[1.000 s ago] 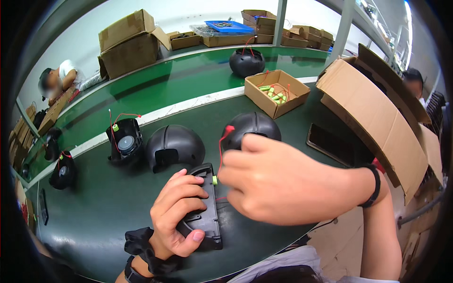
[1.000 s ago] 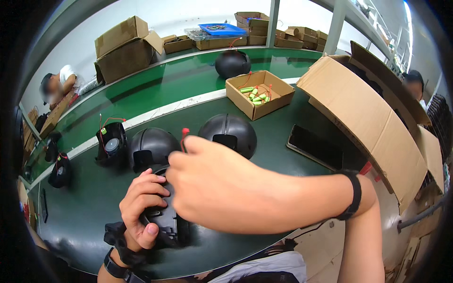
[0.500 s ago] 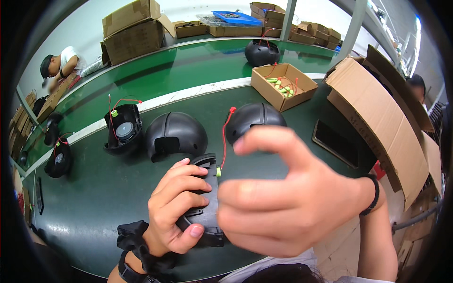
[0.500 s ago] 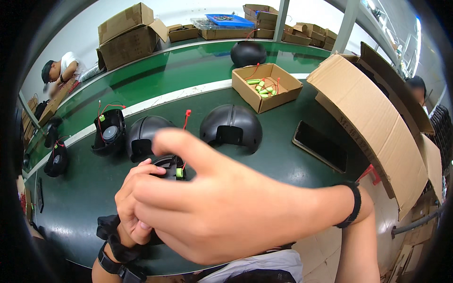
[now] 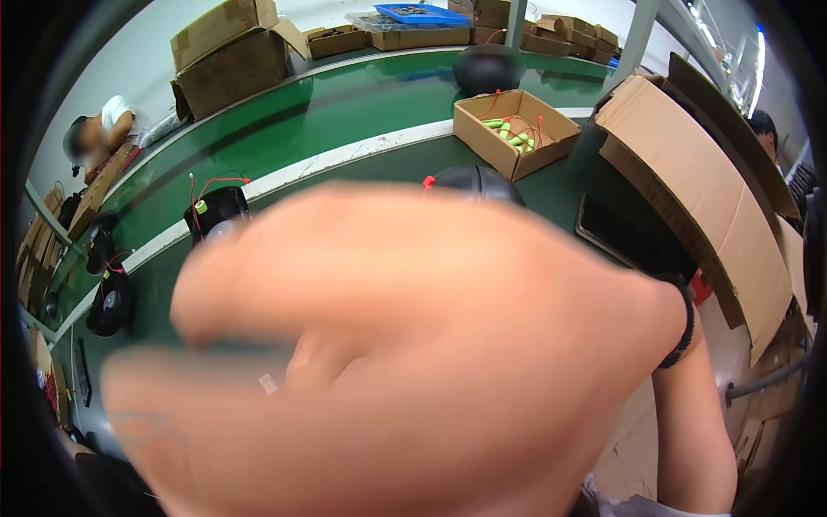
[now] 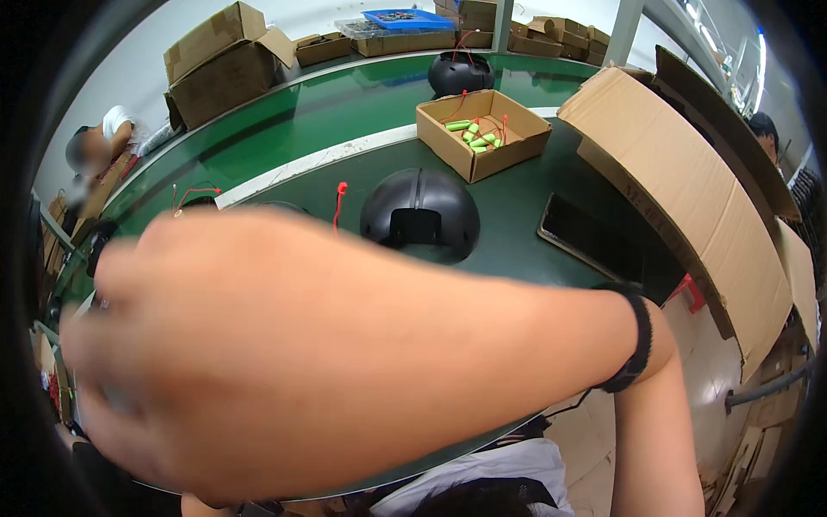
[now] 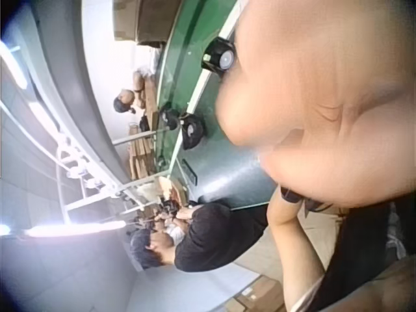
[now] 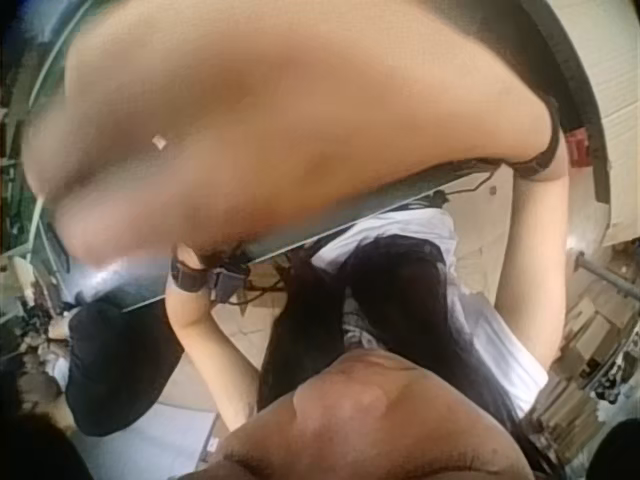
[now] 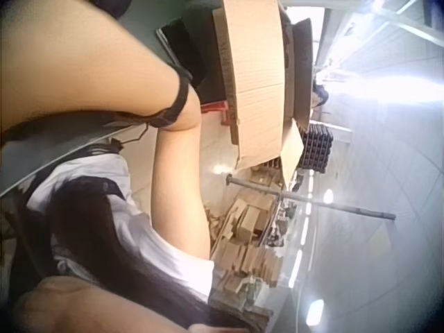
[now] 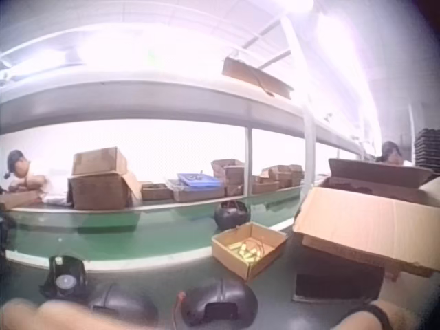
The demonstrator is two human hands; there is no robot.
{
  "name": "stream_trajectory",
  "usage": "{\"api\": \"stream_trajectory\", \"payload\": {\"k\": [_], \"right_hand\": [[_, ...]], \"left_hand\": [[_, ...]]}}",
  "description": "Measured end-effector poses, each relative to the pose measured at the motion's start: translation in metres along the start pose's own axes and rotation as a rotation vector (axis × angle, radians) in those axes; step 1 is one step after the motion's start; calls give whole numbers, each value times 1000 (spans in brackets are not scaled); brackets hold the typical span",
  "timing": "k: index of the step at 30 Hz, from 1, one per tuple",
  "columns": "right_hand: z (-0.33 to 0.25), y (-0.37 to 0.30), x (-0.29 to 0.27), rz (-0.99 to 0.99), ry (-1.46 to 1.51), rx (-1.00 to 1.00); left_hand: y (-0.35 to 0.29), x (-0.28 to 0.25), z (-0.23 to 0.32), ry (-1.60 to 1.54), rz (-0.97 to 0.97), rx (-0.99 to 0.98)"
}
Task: Assembling plastic electronic components by inserting batteries and connecting wires.
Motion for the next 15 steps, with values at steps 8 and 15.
{"api": "stream_trajectory", "payload": {"k": [8,15], "right_hand": [[52,-94,33,-777,-460,246],[23,-80,12,-469,-403,128]], "left_hand": [[-3,4,25,290,-13,462],[-2,2,24,210,-71,372]]}}
Point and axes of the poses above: each hand's wrist, its own y-axis towards the middle knuckle, its own x-axis out of the palm, z = x × y, the point moved 7 cm from there along y, towards the middle knuckle, and after that the axes turned 5 degrees about -y, right-handed, at the moved point
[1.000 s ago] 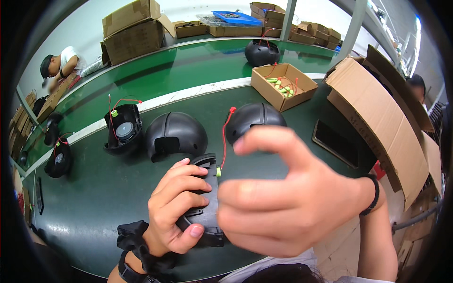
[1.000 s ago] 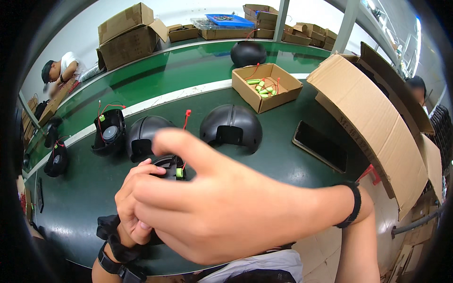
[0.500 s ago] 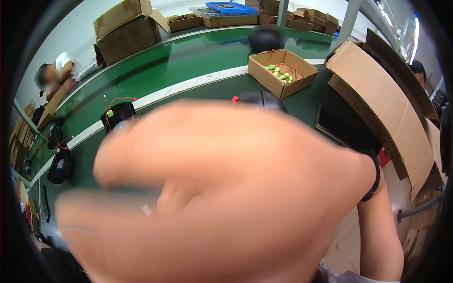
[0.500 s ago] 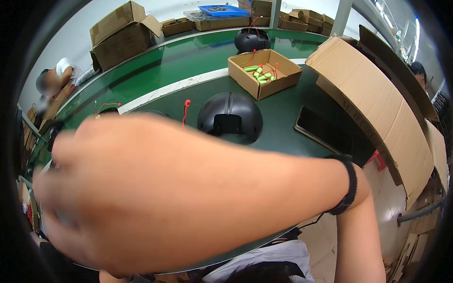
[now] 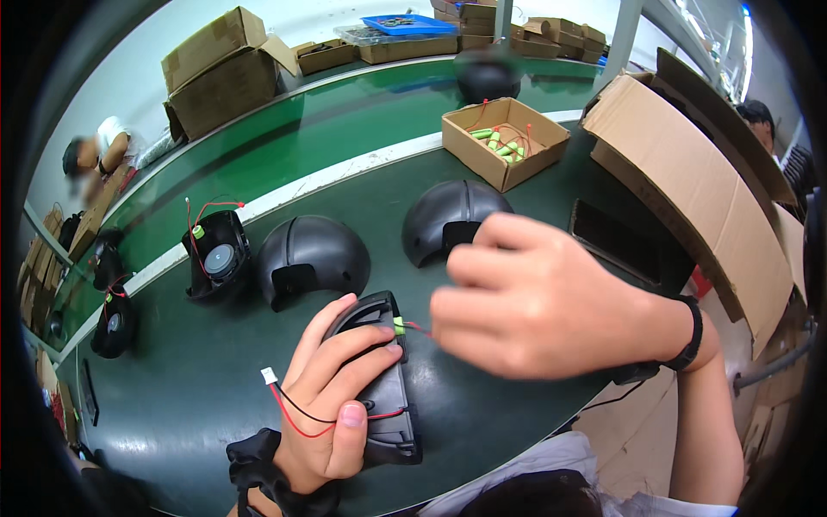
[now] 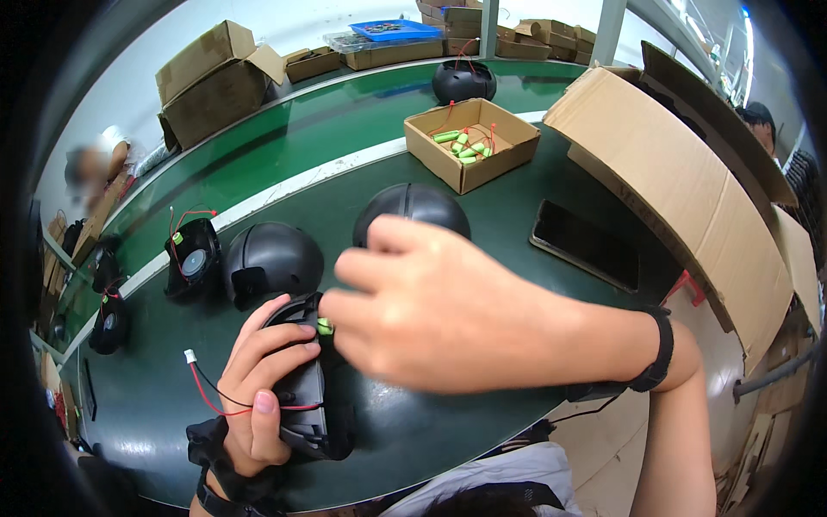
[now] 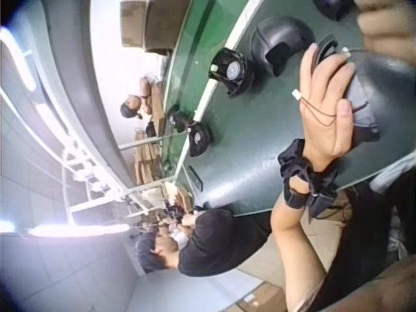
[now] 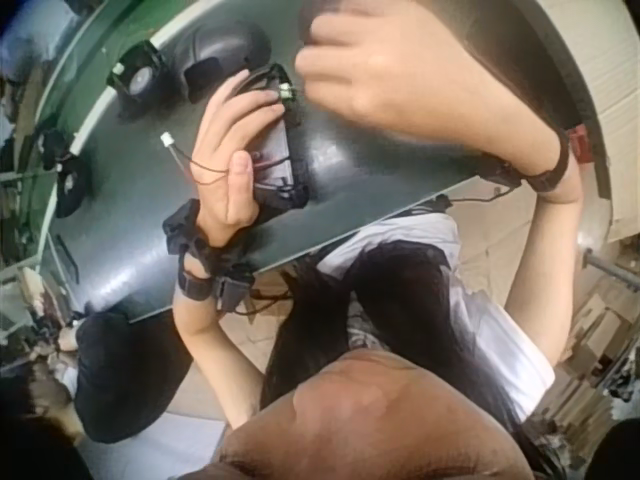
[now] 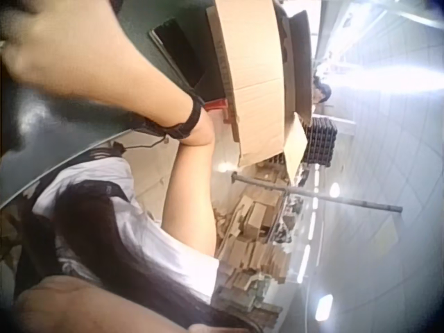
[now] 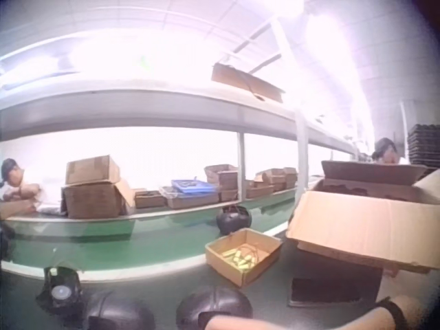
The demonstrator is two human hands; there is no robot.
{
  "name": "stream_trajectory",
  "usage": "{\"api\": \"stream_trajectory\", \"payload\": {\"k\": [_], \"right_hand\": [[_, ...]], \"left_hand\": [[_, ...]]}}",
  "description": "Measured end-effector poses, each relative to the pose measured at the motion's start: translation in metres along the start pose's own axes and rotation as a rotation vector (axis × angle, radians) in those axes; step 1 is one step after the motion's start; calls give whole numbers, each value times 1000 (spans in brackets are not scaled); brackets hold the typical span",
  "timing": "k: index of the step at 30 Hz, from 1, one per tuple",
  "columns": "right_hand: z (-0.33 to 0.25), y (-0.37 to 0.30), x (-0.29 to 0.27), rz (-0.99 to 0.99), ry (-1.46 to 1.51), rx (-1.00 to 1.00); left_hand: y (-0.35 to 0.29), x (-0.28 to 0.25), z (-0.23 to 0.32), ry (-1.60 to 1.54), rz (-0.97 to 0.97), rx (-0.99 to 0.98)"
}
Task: Assembling plastic electronic components by inserting batteries and connecting wires.
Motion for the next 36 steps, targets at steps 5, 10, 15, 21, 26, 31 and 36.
{"api": "stream_trajectory", "payload": {"k": [5,10,15,21,26,31,36], "right_hand": [[-15,10,-11,193,66,-88],[-11,24,-19,394,180,-110],[32,12,37,83,1084,217],[25,-11,63,91,1313,356],[22,-12,64,231,1347,470],[23,-13,57,169,1252,431],[24,-15,57,185,1244,431]], "left_hand": [[4,5,4,12,-11,16],[2,6,10,-116,-108,-48],[0,6,-1,-120,55,-35],[-1,8,-1,-124,57,-46],[-8,5,0,-79,100,-175],[-3,10,0,-129,110,-108],[-4,10,0,-172,81,-163]]}}
Point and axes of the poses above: each hand's wrist, its own y-axis towards the middle knuckle, its own x-axis out of the palm, z = x × y, the point moved 7 cm from there along y, towards the middle knuckle, and after that the axes turned 5 degrees about -y, right-handed, at the moved point
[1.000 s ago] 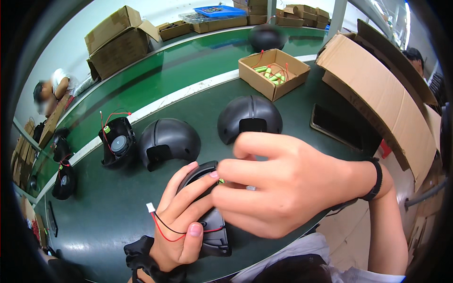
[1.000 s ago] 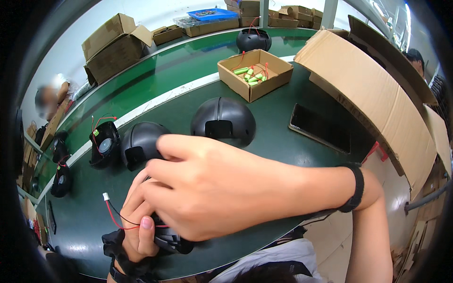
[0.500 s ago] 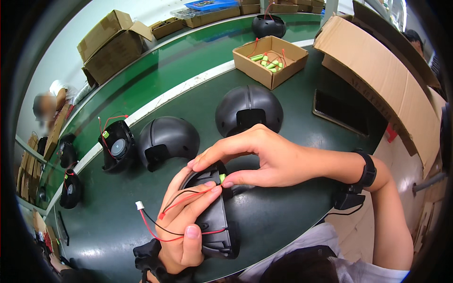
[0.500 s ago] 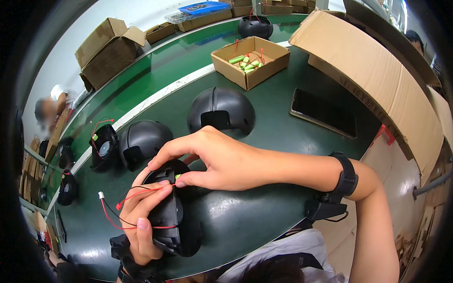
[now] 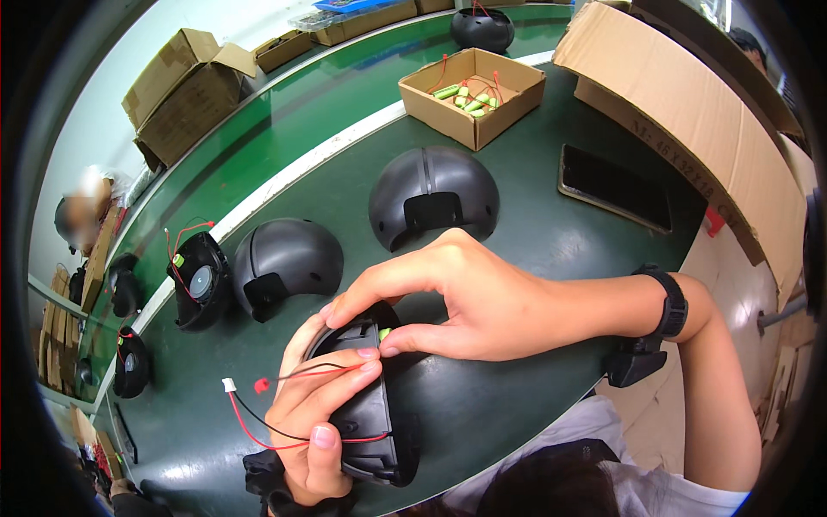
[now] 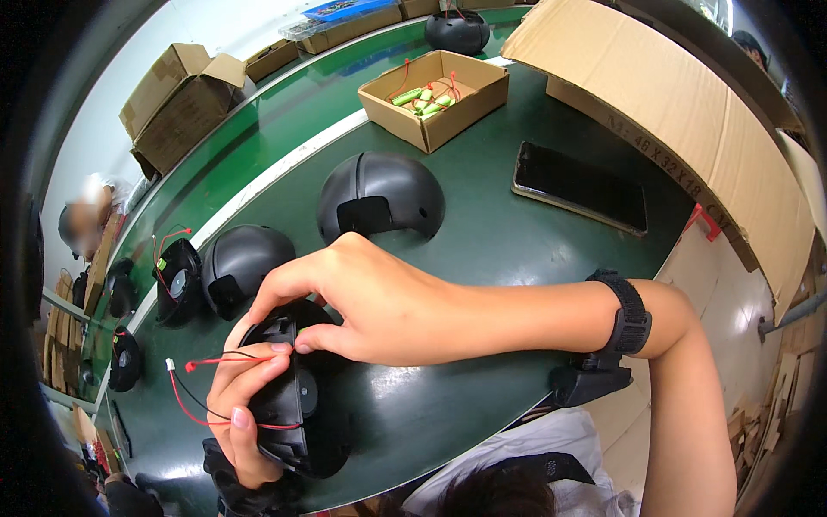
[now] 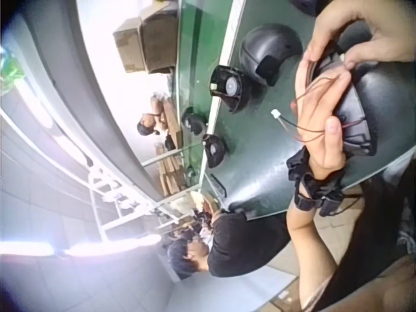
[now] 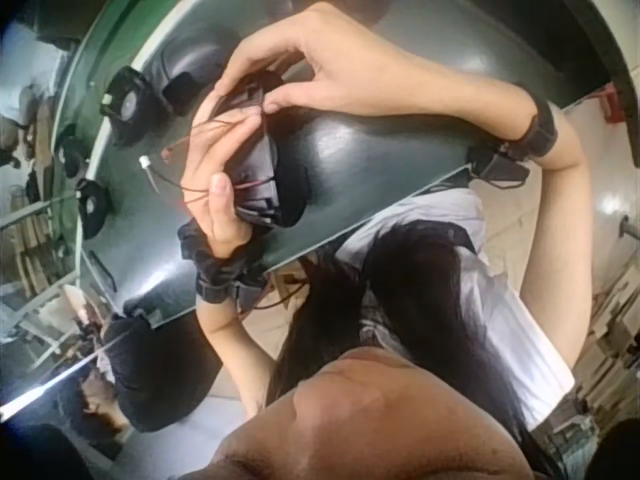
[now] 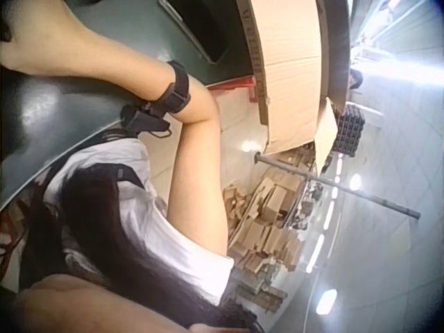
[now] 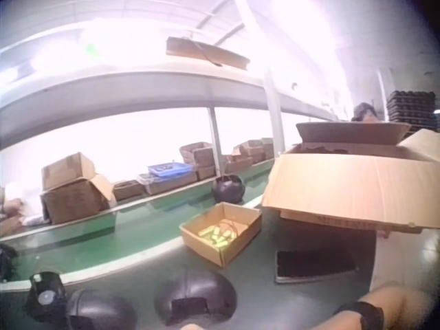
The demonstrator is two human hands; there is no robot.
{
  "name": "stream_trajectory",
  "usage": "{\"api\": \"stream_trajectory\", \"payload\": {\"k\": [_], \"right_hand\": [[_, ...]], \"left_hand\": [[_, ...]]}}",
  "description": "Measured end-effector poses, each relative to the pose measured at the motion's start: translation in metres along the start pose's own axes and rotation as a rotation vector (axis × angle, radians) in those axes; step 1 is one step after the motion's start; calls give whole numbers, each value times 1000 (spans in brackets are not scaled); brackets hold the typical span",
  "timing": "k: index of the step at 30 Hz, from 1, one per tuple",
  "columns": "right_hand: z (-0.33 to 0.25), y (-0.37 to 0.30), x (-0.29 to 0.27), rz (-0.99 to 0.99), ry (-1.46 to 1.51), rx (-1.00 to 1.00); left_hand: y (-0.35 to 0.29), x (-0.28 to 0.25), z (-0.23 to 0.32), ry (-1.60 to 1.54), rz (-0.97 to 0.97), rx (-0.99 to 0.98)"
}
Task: Assembling plastic electronic components by inserting batteries and connecting wires.
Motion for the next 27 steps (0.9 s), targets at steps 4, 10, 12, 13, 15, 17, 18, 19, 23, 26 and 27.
{"api": "stream_trajectory", "payload": {"k": [4,10,12,13,15,17,18,19,23,26,27], "right_hand": [[2,-2,2,42,-110,-17],[1,1,-63,287,-904,-240],[34,-10,-70,240,-1175,-113],[49,-13,-69,150,-1108,54],[45,-12,-73,127,-1003,112],[36,-11,-75,207,-776,94],[34,-9,-68,191,-365,268],[24,-9,-57,108,-292,333],[24,-22,-15,-141,-295,425],[31,-18,-3,74,133,160],[30,-15,1,48,269,161]], "left_hand": [[0,-2,-2,26,7,-29],[5,-1,-3,2,61,118],[8,0,-2,15,62,102],[6,-3,-2,17,85,95],[3,-7,-1,21,114,91],[3,-7,3,109,113,124],[1,-10,4,125,128,116],[1,-12,5,160,137,121],[2,-11,6,198,137,144],[6,-7,6,205,105,163],[5,-8,6,207,113,151]]}}
Point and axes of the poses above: each hand's wrist, its own y-axis towards the middle knuckle, its own x-axis out of the palm, z = x × y, the point moved 7 cm from there along y, towards the middle knuckle, and after that the axes turned 5 degrees about -y, right-handed, at the moved point
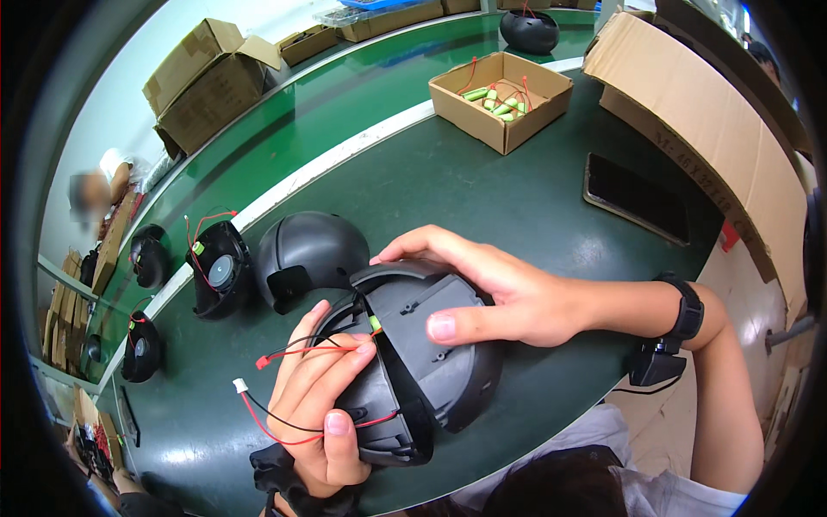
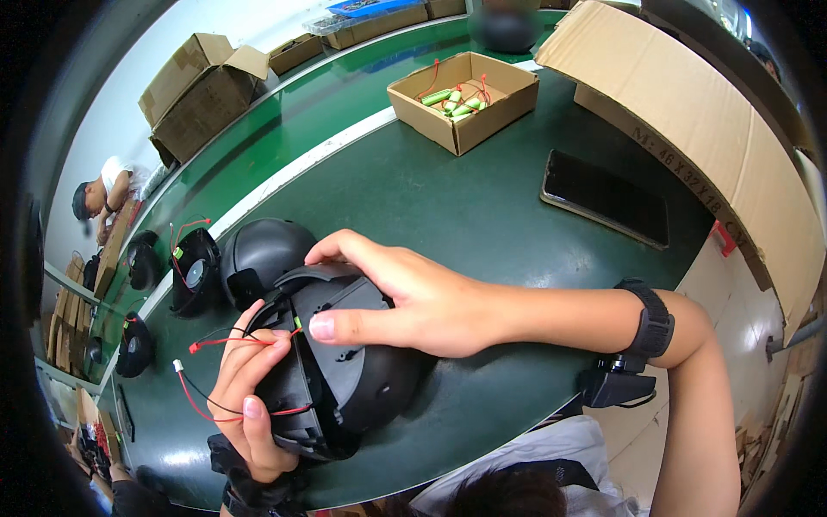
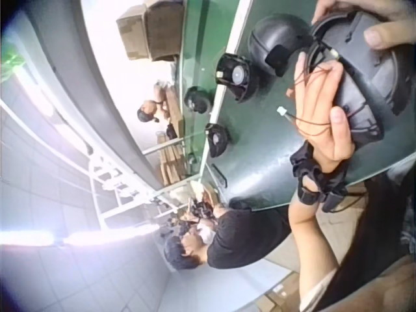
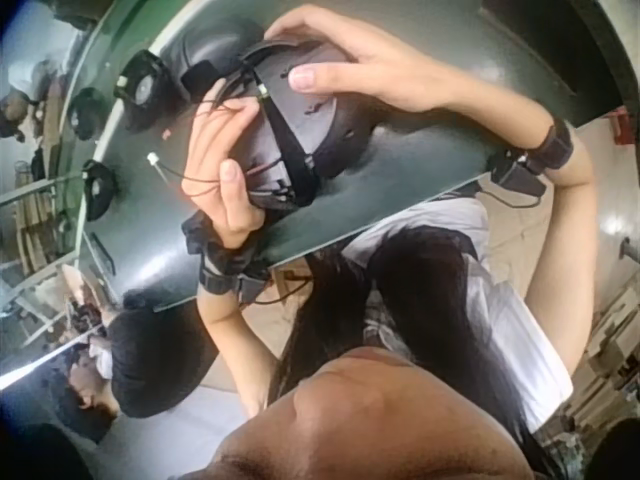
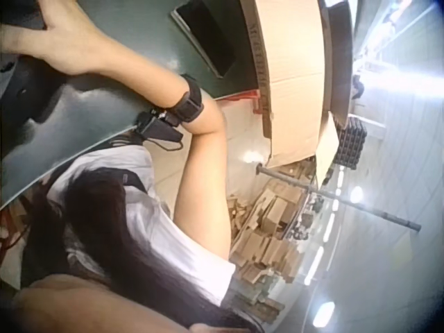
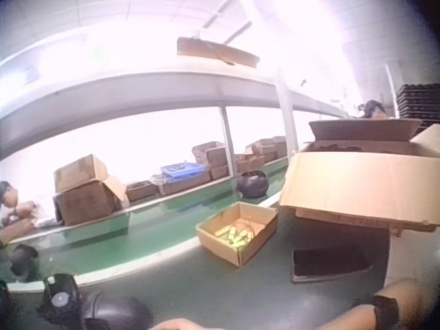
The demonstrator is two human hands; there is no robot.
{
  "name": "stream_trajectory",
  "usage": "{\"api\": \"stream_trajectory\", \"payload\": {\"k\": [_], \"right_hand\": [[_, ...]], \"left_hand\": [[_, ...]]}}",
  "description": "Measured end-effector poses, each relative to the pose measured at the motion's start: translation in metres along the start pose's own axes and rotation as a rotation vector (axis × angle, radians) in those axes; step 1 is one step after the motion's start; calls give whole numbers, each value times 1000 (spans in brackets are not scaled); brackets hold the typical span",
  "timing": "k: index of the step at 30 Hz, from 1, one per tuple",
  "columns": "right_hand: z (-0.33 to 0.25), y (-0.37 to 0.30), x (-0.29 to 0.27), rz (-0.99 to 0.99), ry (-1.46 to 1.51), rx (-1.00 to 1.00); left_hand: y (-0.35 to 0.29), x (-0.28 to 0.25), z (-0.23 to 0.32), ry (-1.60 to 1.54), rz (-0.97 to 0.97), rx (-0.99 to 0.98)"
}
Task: Assembling plastic electronic components by inserting batteries and connecting wires.
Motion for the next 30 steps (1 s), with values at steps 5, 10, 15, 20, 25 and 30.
{"api": "stream_trajectory", "payload": {"k": [5,10,15,20,25,30], "right_hand": [[8,2,2,39,153,-16],[7,-2,6,-91,76,155],[15,-2,13,-132,107,191],[14,-3,13,-108,127,160],[6,0,19,45,337,-79],[23,5,28,-61,498,123]], "left_hand": [[1,0,0,-9,-17,-13],[1,2,0,-24,-26,-16],[2,3,1,-83,-59,8],[-3,5,1,-76,-99,-76],[-4,9,0,-159,-119,-86],[-3,14,1,-211,-173,-101]]}}
Point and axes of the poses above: each hand's wrist, its own y-axis towards the middle knuckle, its own x-axis out of the palm, z = x × y, the point moved 7 cm from there along y, towards the middle knuckle, and after that the axes turned 5 degrees about -y, right-handed, at the moved point
